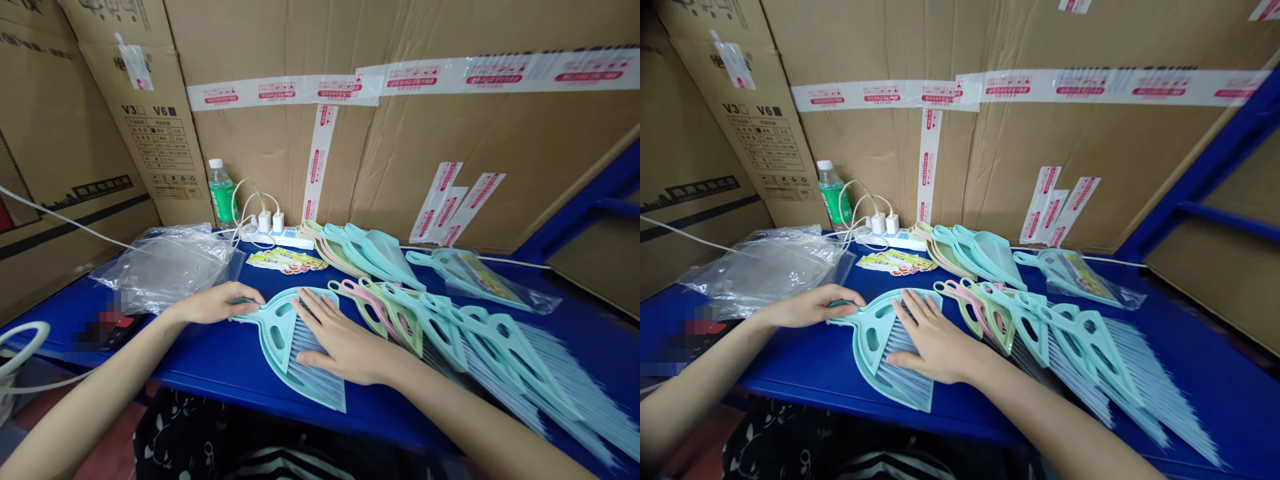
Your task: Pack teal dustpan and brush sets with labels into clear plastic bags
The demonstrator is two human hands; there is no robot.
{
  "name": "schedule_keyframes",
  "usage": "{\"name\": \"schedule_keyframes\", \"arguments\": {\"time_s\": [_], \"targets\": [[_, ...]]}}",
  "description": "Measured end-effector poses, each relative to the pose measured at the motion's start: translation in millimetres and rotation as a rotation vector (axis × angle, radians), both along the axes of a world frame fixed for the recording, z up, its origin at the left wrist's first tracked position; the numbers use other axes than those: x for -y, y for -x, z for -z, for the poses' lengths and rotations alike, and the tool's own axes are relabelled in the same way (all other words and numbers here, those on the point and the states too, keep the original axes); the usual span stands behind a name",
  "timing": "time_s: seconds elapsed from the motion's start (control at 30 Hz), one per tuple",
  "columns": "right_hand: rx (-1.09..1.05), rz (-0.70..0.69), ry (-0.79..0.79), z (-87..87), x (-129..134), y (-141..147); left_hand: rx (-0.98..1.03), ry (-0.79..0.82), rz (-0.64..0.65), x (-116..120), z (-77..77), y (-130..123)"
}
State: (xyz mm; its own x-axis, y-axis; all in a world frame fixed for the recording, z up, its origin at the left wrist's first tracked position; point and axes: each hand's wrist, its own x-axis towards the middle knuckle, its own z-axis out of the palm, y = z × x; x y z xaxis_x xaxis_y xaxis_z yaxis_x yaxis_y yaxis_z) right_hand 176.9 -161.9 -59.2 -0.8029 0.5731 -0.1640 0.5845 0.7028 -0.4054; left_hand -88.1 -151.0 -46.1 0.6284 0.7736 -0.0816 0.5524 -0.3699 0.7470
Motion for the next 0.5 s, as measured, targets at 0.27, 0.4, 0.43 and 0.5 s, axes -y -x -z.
{"name": "schedule_keyframes", "arguments": {"time_s": [0.27,0.4,0.43,0.5], "targets": [[0.112,0.066,-0.091,-11.5,1.1,-5.8,-0.187,-0.231,0.022,7.6,-11.3,-9.2],[0.113,0.092,-0.266,-9.5,2.5,-6.7,-0.295,-0.316,0.067,5.5,-15.4,-7.8],[0.097,0.097,-0.319,-8.5,2.6,-6.4,-0.33,-0.349,0.07,4.9,-17.8,-8.4],[0.087,0.123,-0.405,-6.9,2.0,-5.9,-0.406,-0.423,0.066,3.2,-23.8,-13.0]]}}
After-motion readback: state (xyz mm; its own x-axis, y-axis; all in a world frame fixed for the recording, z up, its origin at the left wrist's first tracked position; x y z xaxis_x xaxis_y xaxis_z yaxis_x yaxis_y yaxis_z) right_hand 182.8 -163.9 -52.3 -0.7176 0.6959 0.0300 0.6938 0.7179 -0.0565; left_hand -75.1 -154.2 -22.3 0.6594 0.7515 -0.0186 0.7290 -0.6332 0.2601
